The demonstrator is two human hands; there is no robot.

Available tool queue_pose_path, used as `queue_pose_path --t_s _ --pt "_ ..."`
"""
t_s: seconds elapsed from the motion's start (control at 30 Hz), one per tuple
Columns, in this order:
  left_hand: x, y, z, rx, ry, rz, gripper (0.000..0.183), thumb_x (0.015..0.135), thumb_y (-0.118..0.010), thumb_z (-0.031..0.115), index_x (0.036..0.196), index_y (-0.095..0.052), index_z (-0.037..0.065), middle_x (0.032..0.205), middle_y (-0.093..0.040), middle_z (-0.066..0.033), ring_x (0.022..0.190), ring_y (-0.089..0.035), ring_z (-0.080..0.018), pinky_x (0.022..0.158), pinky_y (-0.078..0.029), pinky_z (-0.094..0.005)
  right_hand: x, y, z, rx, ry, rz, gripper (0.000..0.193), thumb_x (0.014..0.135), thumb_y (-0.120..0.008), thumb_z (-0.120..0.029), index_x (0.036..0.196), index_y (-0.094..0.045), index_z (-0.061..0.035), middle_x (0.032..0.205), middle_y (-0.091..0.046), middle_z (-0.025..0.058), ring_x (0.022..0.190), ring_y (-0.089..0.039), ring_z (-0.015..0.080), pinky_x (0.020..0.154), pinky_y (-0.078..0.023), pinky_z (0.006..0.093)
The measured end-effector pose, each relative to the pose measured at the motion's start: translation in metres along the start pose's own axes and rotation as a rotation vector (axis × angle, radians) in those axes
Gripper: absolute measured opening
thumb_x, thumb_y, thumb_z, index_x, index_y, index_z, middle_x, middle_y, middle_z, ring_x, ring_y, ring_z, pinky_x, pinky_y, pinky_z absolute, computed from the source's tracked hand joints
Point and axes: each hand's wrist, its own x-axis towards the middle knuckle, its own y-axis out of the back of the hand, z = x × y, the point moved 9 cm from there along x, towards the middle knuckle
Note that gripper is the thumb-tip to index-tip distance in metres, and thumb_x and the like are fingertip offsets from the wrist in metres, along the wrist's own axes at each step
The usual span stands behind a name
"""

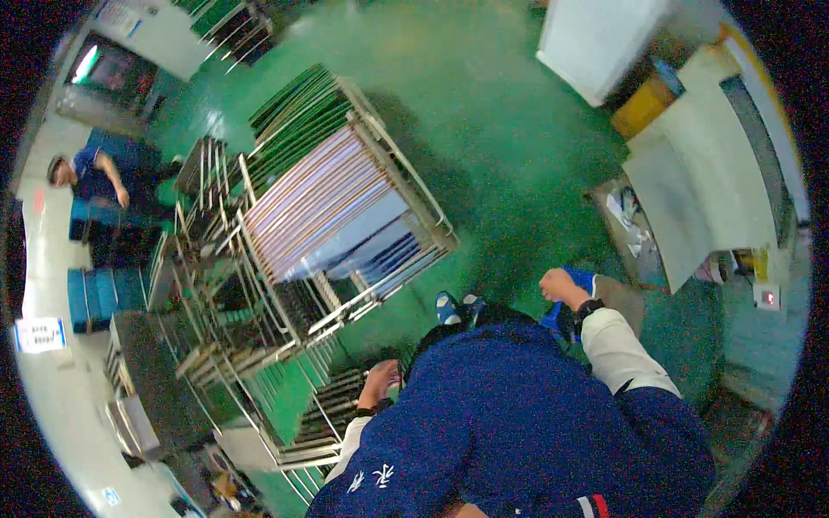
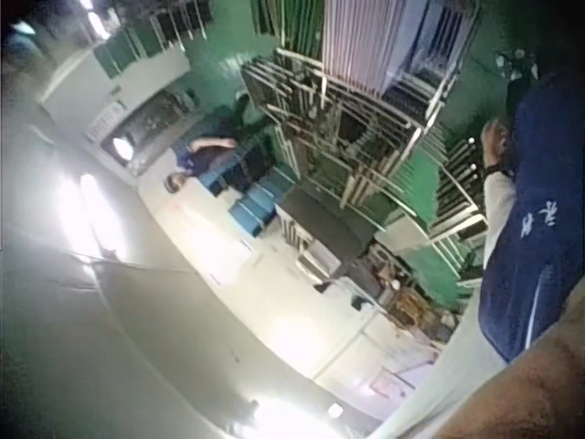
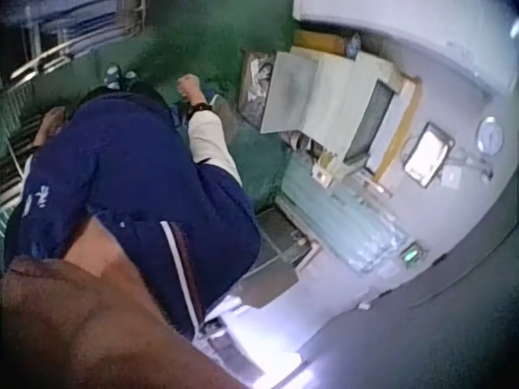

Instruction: Removing processed blue panels from a machine and organizing them into metal drying/storage racks.

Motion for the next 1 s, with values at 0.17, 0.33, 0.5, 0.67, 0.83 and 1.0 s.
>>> queue_pose_path --t_s 0.17,0.33,0.5,0.67,0.83,1.0 --pt "0.038 -0.006 0.047 0.082 -0.005 -0.018 0.030 0.087 -0.059 0.027 0.111 -0.058 0.007 0.090 -0.063 -0.0018 0.072 -0.059 -0.0125 0.061 -0.047 -0.0260 0.007 0.029 0.068 -0.276 0.178 0.036 0.014 0.078 -0.055 -0.014 0.069 -0.060 -0.0045 0.062 -0.061 0.0071 0.050 -0.059 0.0188 0.042 -0.046 0.0328" --pt "0.052 -0.039 0.073 0.069 -0.005 -0.021 0.029 0.087 -0.060 0.024 0.110 -0.058 0.008 0.092 -0.062 -0.0013 0.073 -0.058 -0.0119 0.063 -0.047 -0.0256 -0.007 0.053 0.059 0.146 -0.182 0.070 0.013 0.080 -0.056 -0.018 0.075 -0.059 -0.0056 0.064 -0.060 0.0083 0.049 -0.057 0.0210 0.042 -0.046 0.0357" --pt "0.059 -0.097 0.079 0.060 0.046 -0.096 0.030 0.084 -0.064 0.030 0.108 -0.059 0.012 0.090 -0.060 0.0005 0.075 -0.057 -0.0115 0.065 -0.047 -0.0282 0.025 0.125 0.028 0.164 -0.172 -0.002 0.013 0.082 -0.057 -0.017 0.086 -0.060 -0.0043 0.072 -0.061 0.0081 0.054 -0.059 0.0186 0.047 -0.048 0.0317" --pt "0.062 -0.214 0.106 0.059 0.103 -0.193 0.036 0.084 -0.063 0.033 0.112 -0.061 0.011 0.093 -0.061 0.0016 0.076 -0.056 -0.0111 0.067 -0.046 -0.0291 0.084 0.263 0.060 0.538 -0.185 -0.071 0.012 0.081 -0.057 -0.016 0.085 -0.058 -0.0048 0.066 -0.058 0.0070 0.052 -0.057 0.0175 0.046 -0.049 0.0333" --pt "0.060 -0.287 0.183 0.028 0.005 -0.053 0.038 0.087 -0.059 0.030 0.118 -0.058 0.008 0.097 -0.062 -0.0007 0.078 -0.056 -0.0120 0.064 -0.045 -0.0255 0.144 0.399 0.053 0.224 -0.061 0.034 0.014 0.081 -0.057 -0.020 0.083 -0.058 -0.0063 0.067 -0.059 0.0076 0.053 -0.059 0.0188 0.046 -0.049 0.0336" --pt "0.081 -0.319 0.218 0.146 -0.162 -0.067 0.040 0.087 -0.058 0.033 0.120 -0.057 0.009 0.097 -0.062 -0.0021 0.078 -0.055 -0.0108 0.060 -0.043 -0.0243 0.189 0.413 -0.041 0.062 0.019 0.137 0.013 0.081 -0.055 -0.018 0.084 -0.057 -0.0061 0.070 -0.061 0.0078 0.052 -0.058 0.0169 0.043 -0.046 0.0323"
